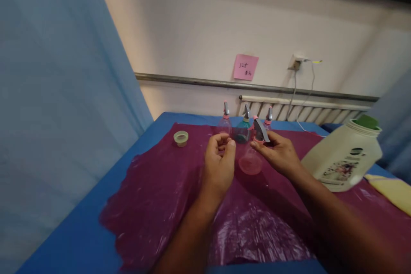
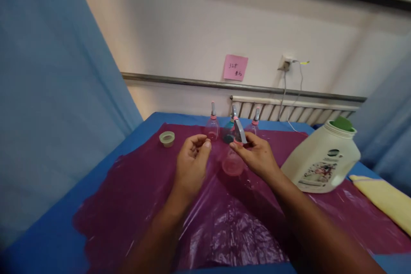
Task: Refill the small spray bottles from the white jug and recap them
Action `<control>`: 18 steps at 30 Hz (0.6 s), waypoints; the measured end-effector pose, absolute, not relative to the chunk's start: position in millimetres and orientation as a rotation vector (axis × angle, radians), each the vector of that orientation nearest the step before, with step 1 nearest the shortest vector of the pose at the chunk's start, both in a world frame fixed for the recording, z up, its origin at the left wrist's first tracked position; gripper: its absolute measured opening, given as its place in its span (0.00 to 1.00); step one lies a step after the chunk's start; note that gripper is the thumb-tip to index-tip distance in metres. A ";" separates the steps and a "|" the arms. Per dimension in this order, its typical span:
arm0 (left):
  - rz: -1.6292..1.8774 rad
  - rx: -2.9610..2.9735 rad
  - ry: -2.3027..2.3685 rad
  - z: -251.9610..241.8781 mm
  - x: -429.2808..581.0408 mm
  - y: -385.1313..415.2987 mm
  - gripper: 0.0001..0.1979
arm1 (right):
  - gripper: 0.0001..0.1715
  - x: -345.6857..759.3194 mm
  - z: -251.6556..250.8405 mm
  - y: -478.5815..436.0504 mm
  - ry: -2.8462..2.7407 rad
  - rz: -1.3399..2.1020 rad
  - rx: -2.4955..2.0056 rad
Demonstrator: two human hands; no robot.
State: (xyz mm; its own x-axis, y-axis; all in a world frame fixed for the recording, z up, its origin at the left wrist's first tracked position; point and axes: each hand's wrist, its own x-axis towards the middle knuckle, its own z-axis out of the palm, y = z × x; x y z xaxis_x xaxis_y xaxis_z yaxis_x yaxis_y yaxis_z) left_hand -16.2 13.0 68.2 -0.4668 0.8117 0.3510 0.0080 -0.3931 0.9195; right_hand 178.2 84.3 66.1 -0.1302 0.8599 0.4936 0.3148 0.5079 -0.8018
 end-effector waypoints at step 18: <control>1.553 1.542 1.271 92.2 9.7 -5.8 0.24 | 0.14 179.9 25.0 77.0 -1.766 0.446 -0.856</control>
State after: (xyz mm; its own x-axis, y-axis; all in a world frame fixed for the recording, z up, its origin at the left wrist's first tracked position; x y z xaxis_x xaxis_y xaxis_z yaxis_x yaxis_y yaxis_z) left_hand 9.7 -5.8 92.2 -0.1441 0.9086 0.3920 0.2044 -0.3603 0.9102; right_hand 179.9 77.0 25.0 -0.1690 0.7333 0.6586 0.3321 0.6715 -0.6624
